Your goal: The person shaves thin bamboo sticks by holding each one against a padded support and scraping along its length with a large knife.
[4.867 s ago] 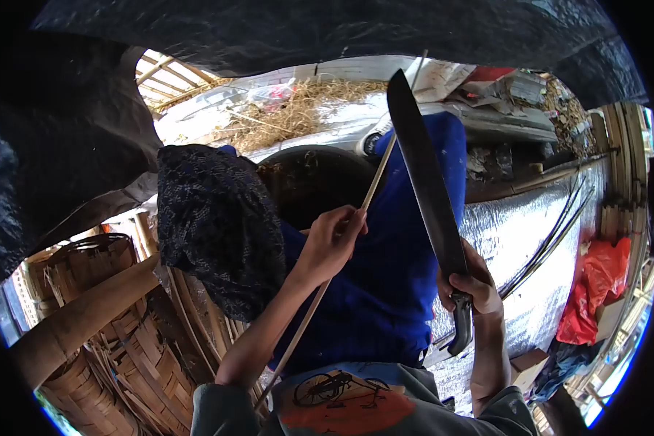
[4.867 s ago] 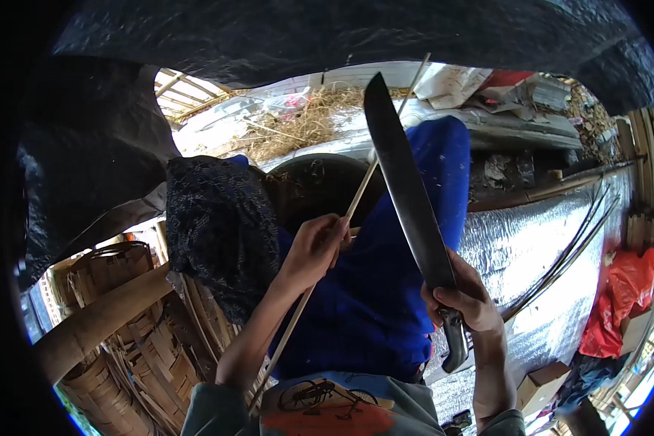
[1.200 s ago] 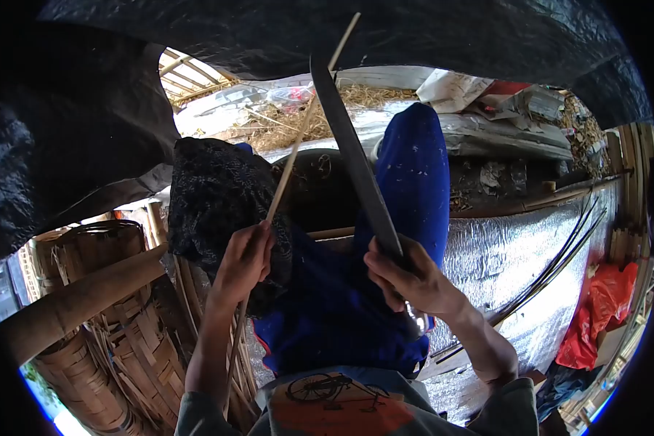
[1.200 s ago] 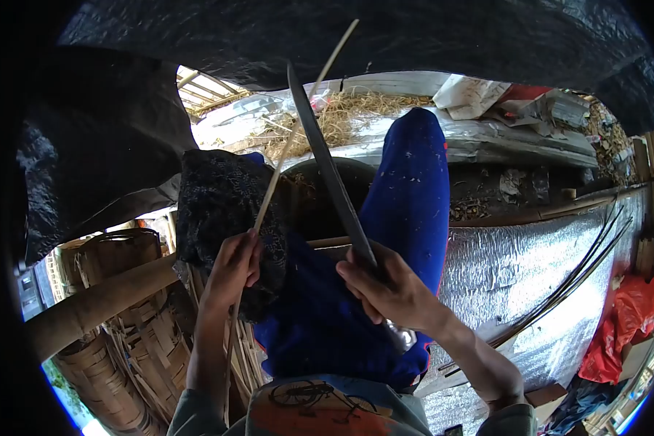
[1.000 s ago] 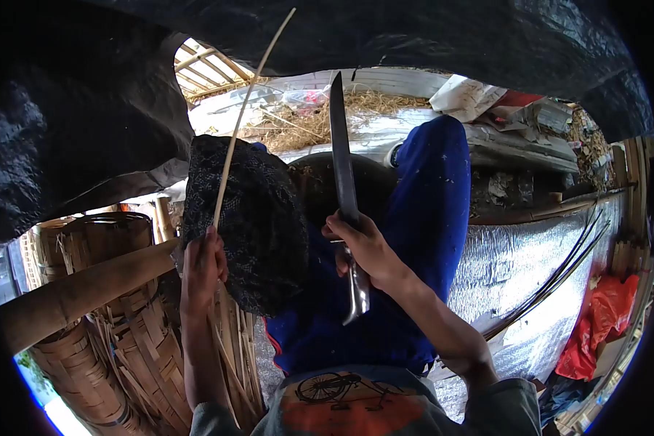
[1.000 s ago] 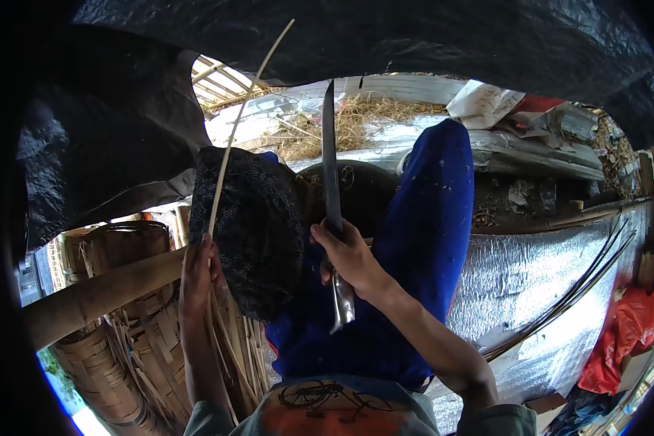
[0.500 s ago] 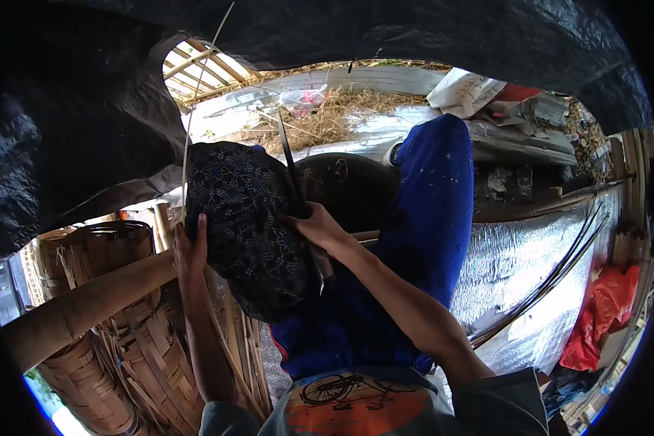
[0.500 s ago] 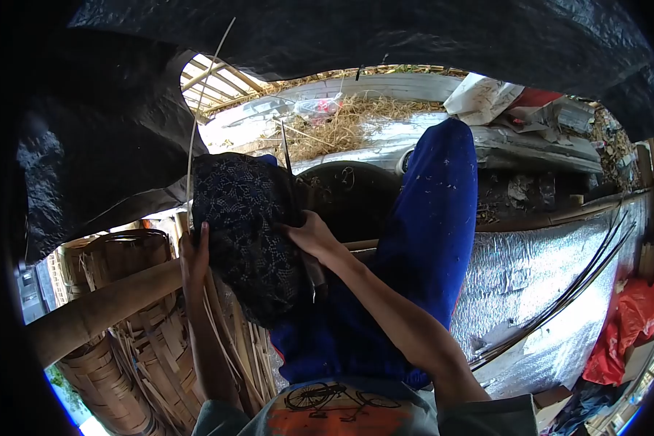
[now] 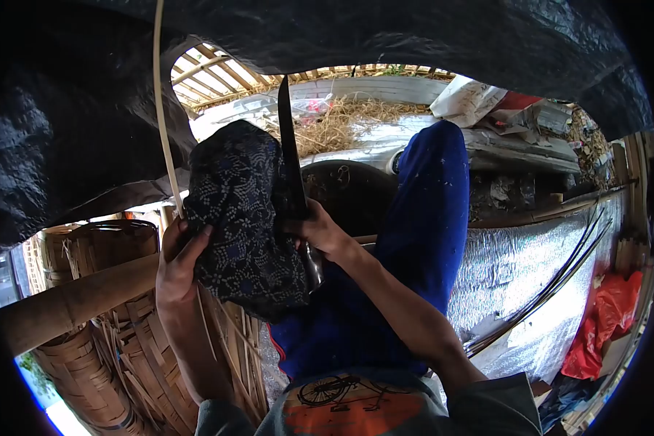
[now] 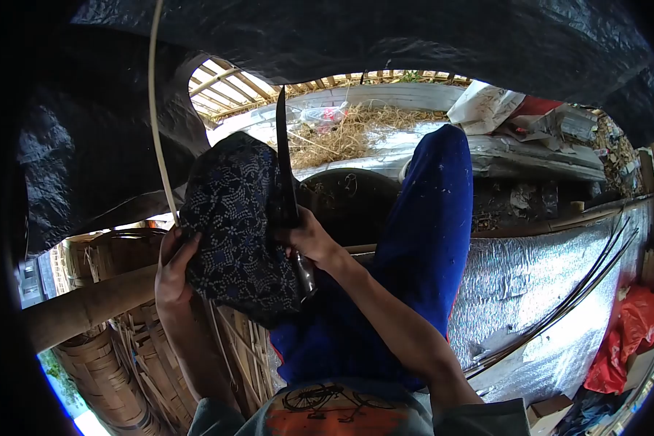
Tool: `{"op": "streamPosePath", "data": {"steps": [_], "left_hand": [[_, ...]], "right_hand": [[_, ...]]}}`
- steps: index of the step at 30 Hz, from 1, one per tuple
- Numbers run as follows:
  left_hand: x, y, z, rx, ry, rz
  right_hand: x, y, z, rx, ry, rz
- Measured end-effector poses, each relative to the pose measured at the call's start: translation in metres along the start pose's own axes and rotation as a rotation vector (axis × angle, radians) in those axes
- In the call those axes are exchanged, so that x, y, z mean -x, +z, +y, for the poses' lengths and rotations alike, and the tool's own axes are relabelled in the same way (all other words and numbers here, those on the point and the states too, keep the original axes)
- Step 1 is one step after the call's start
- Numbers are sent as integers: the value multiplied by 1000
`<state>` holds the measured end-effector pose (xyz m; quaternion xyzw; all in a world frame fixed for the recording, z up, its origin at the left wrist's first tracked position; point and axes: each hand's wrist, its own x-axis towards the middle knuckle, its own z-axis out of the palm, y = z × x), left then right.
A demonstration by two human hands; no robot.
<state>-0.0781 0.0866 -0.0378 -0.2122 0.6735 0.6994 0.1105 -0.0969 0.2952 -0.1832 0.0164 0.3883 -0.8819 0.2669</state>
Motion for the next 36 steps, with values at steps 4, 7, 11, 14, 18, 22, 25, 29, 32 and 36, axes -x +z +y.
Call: {"op": "streamPosePath", "data": {"steps": [4, 7, 11, 14, 18, 22, 25, 29, 32, 36], "left_hand": [[23, 54, 33, -29, 101, 14], [20, 71, 38, -129, 156, 56], [-21, 47, 13, -237, 114, 164], [-51, -12, -24, -532, 115, 232], [-36, -57, -57, -896, 81, 367], [-37, -61, -84, -719, -217, 486], [-71, -116, -144, -795, -259, 347], [-47, -79, -130, -319, -95, 131], [-25, -65, -119, -369, 37, 381], [24, 0, -39, -826, 449, 451]], "right_hand": [[2, -1, -5, -283, 185, 54], [6, -4, -18, -368, 120, 140], [16, -24, -22, -97, 118, 224], [19, -26, -16, 10, 170, 224], [10, -23, -5, 144, 305, 212], [-1, -11, 4, 217, 359, 296], [-6, -5, 8, 222, 367, 252], [-10, 9, -3, 249, 339, 276], [-1, 15, -14, 190, 257, 373], [32, 8, -64, 219, 131, 423]]}}
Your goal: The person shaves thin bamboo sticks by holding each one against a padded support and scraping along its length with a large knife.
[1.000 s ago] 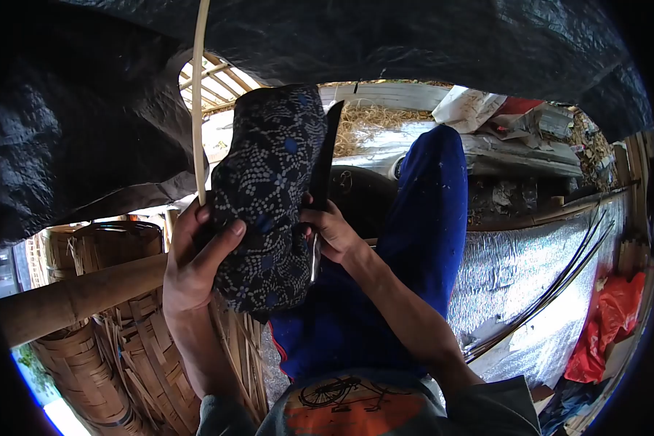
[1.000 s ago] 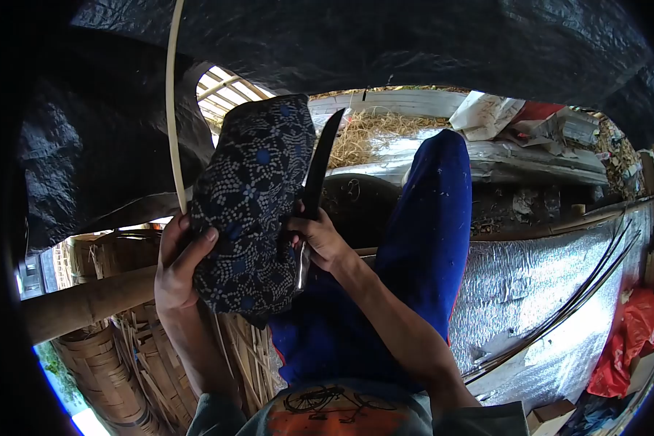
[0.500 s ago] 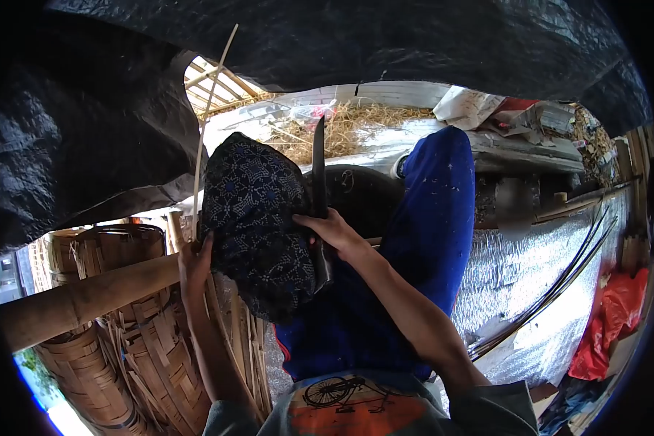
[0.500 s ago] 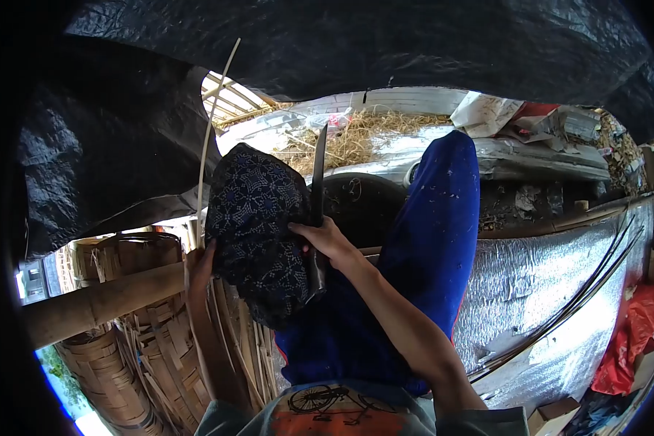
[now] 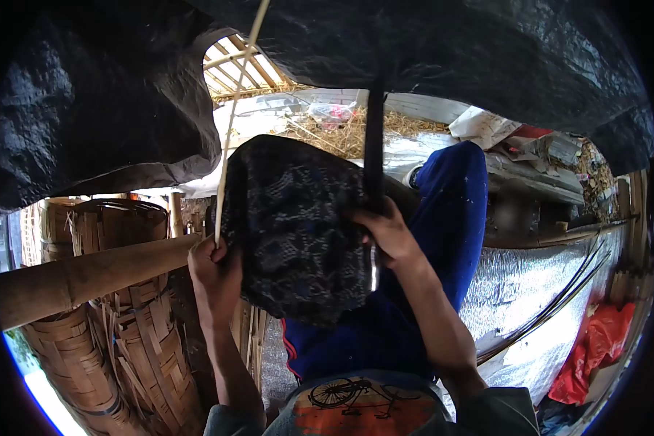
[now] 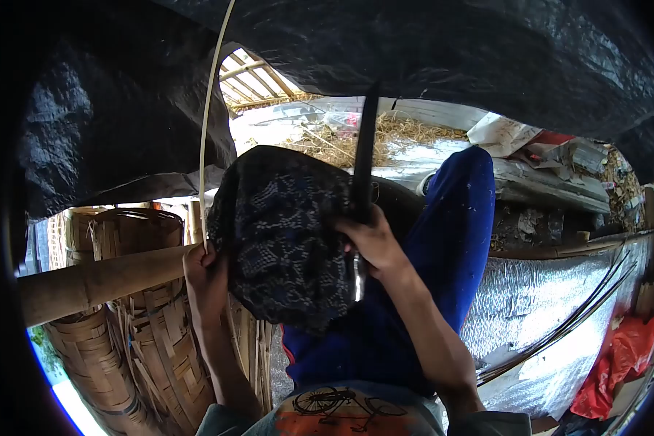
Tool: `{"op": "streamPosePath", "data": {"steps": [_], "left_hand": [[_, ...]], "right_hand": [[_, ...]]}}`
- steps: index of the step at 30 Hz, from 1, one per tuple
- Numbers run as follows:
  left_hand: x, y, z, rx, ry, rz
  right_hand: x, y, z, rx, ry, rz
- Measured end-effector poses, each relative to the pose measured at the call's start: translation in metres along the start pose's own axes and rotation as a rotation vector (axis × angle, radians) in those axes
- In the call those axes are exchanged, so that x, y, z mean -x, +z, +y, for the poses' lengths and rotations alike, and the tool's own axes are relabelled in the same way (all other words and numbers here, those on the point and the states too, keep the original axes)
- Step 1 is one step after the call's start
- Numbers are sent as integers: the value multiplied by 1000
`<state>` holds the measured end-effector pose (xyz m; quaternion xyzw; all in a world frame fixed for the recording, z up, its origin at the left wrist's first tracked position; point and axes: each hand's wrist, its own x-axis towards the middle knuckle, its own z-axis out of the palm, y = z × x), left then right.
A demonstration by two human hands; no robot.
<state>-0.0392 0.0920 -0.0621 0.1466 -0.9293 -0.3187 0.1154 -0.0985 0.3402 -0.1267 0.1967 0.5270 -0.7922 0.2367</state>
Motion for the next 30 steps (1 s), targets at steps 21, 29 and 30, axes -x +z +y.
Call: {"op": "streamPosePath", "data": {"steps": [21, 29, 30], "left_hand": [[-1, 172, 104, 215, -322, -1156], [-7, 121, 113, 155, 300, -591], [-9, 118, 122, 116, 370, -527]], "right_hand": [[88, -220, -18, -21, -13, 674], [94, -219, -19, 45, -122, 722], [94, -221, -17, 56, -131, 749]]}}
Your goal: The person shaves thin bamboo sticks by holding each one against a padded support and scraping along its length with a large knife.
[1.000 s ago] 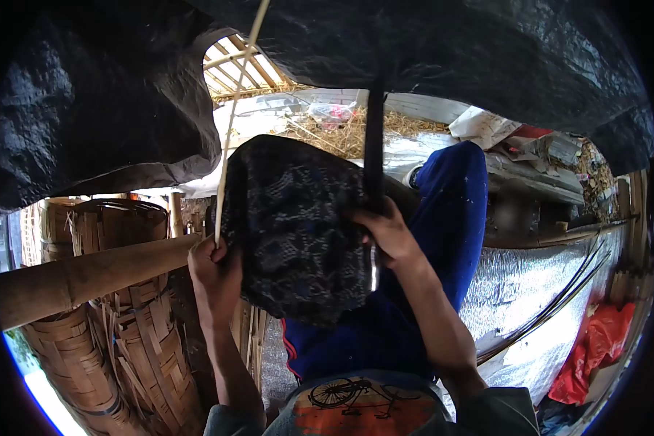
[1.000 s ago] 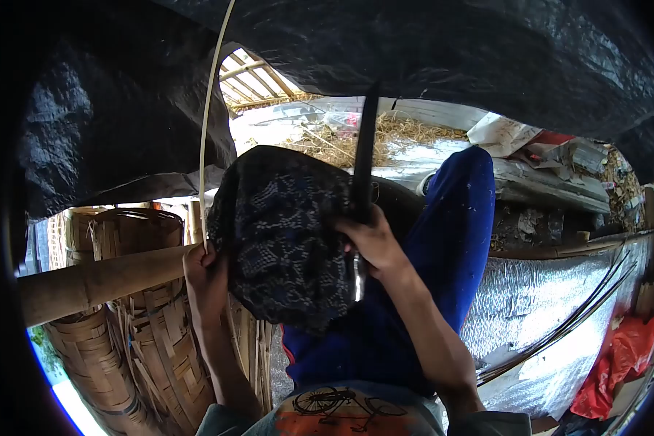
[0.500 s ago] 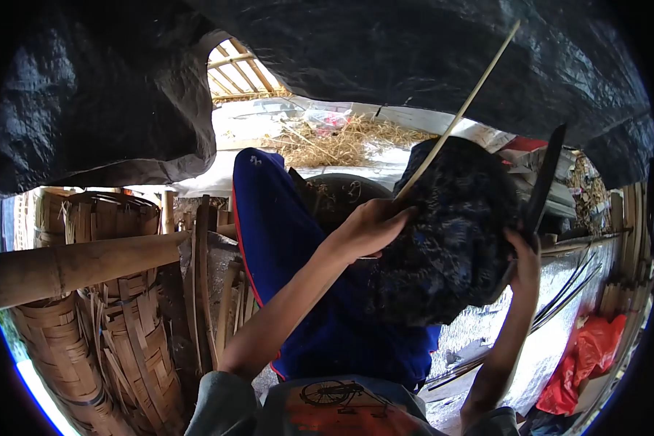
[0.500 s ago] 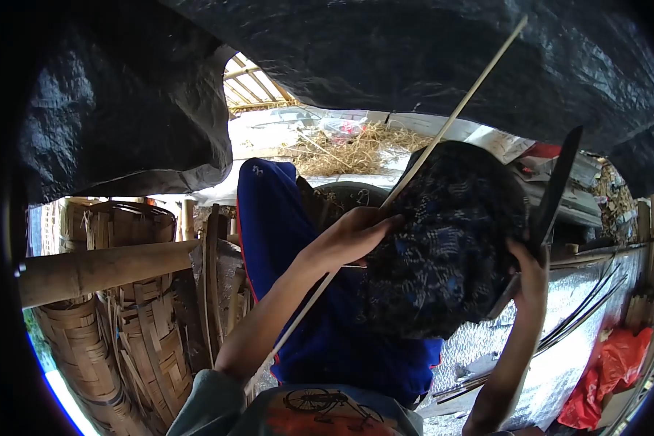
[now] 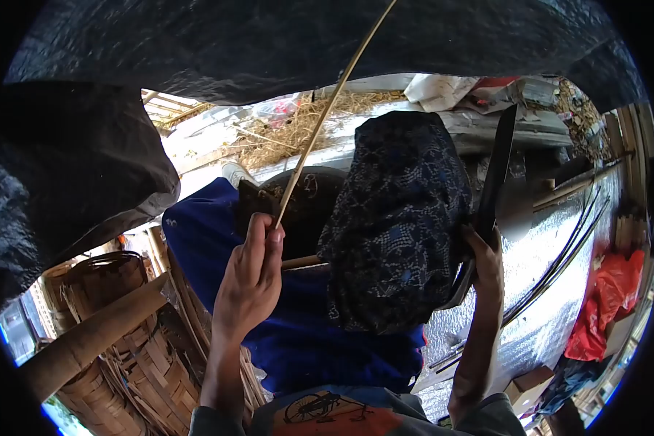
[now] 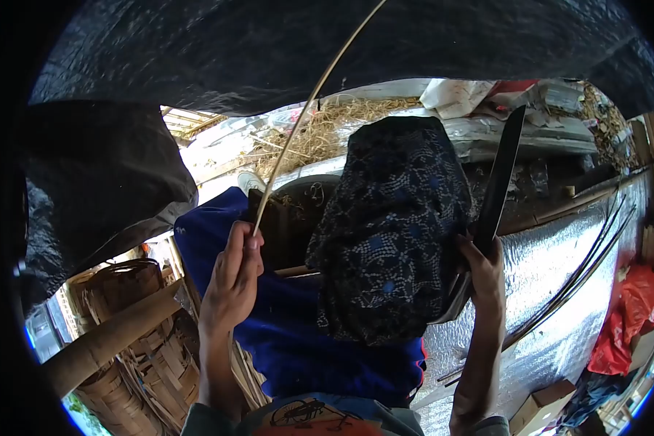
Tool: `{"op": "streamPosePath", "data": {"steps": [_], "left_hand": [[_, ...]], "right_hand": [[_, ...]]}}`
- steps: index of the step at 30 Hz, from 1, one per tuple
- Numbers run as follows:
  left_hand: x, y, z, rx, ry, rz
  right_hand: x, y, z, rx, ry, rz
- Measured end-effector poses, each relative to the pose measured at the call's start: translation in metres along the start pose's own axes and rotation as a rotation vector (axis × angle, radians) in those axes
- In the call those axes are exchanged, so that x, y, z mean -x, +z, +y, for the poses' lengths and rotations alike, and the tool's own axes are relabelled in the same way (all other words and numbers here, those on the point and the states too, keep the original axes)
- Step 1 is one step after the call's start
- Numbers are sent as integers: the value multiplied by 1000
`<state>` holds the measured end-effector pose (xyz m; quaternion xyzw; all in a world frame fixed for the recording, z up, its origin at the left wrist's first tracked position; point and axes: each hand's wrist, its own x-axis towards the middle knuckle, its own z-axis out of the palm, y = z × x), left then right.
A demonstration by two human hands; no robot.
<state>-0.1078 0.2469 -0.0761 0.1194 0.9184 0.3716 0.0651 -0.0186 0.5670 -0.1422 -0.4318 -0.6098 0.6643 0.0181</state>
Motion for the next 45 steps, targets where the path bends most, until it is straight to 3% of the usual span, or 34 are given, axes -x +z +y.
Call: {"op": "streamPosePath", "data": {"steps": [1, 3, 5, 7, 11, 13, 16, 18, 21, 22, 24, 25, 27, 29, 35, 39, 41, 45], "left_hand": [[-6, -4, 14, 7, 7, -11], [-18, -7, 40, 216, -173, -229], [-22, 10, 53, 204, -85, -189], [-22, 21, 63, 248, -92, -496], [-10, 66, 58, 357, 100, -349], [-16, 75, 62, 195, 169, -378], [-23, 90, 70, 160, 318, -187], [-29, 90, 80, 200, 393, -102], [-34, 109, 78, 254, 413, -9], [-39, 111, 74, 258, 420, -6], [-47, 115, 63, 77, 537, 156], [-47, 113, 58, 91, 535, 152], [-47, 110, 49, 26, 292, -165], [-50, 111, 50, 126, 222, -216], [-59, 115, 52, 51, 285, -223], [-64, 109, 45, -3, 413, -242], [-66, 105, 41, -178, 497, -362], [-70, 96, 36, -201, 511, -377]], "right_hand": [[1, -3, -2, 0, 1, 15], [4, -6, -12, 89, -24, -41], [8, -8, -20, 128, -16, -44], [13, -15, -22, 141, -107, -21], [25, -31, -28, 134, -92, -1], [28, -44, -21, 3, -144, -9], [30, -61, -11, -34, -161, -10], [37, -64, -15, -5, -57, 77], [41, -82, 4, 30, -85, 71], [49, -77, -9, -90, -4, 100], [54, -84, -7, -169, 17, 85], [58, -86, -6, -249, 48, 65], [63, -83, -1, -237, 44, 97], [68, -77, 3, -234, -38, 195], [94, -59, -20, -38, -115, 293], [108, -54, -31, 214, -214, 197], [113, -46, -40, 376, -246, 157], [119, -16, -66, 433, -165, 130]]}}
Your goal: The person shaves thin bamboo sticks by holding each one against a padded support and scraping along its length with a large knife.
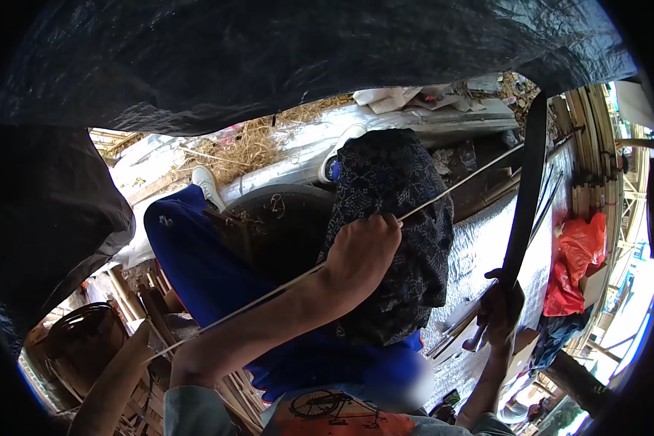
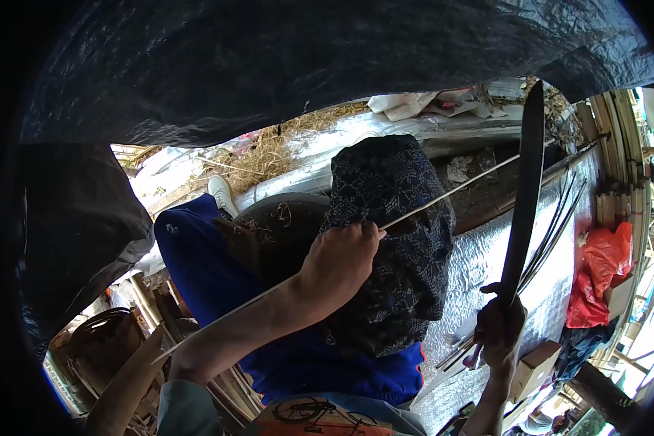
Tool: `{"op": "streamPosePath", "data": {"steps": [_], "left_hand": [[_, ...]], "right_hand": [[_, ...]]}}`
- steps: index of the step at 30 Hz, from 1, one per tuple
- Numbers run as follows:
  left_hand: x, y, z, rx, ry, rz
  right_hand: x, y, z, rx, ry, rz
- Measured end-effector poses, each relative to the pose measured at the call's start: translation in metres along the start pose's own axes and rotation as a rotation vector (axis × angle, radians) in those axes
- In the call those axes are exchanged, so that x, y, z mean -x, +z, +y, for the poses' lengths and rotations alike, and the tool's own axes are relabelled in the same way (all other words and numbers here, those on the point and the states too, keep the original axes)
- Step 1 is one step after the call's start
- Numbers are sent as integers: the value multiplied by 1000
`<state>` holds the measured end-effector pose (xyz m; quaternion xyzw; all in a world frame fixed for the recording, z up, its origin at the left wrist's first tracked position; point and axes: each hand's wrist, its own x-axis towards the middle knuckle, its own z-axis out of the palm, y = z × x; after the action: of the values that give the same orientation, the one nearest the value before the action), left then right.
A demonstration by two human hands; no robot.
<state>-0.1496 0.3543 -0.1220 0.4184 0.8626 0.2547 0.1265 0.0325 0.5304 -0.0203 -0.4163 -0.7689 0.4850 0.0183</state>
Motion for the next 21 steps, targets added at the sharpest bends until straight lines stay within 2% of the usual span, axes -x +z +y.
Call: {"op": "streamPosePath", "data": {"steps": [2, 3, 5, 6, 8, 10, 12, 16, 18, 19, 21], "left_hand": [[4, 1, -17, 153, 125, 109], [1, 3, -28, 158, 129, 110], [-9, 6, -49, 691, -135, -237], [-10, 0, -52, 692, -127, -230], [-8, -11, -52, 995, -504, -602], [4, 6, -51, 1090, -501, -557], [9, 15, -48, 1480, -651, -540], [23, 11, -44, 1327, -554, -530], [28, 21, -47, 1117, -481, -395], [32, 38, -50, 1110, -480, -391], [39, 65, -57, 458, 123, 340]], "right_hand": [[-4, 8, -6, 41, -114, -78], [-6, 13, -9, 158, -124, -92], [-13, 20, -12, 410, -178, -138], [-18, 24, -11, 510, -227, -172], [-24, 36, -11, 595, -373, -206], [-33, 37, -2, 672, -350, -329], [-41, 38, 13, 775, -457, -363], [-51, 35, 8, 854, -407, -449], [-53, 36, 5, 811, -307, -515], [-54, 36, -1, 812, -332, -531], [-57, 39, -1, 817, -398, -530]]}}
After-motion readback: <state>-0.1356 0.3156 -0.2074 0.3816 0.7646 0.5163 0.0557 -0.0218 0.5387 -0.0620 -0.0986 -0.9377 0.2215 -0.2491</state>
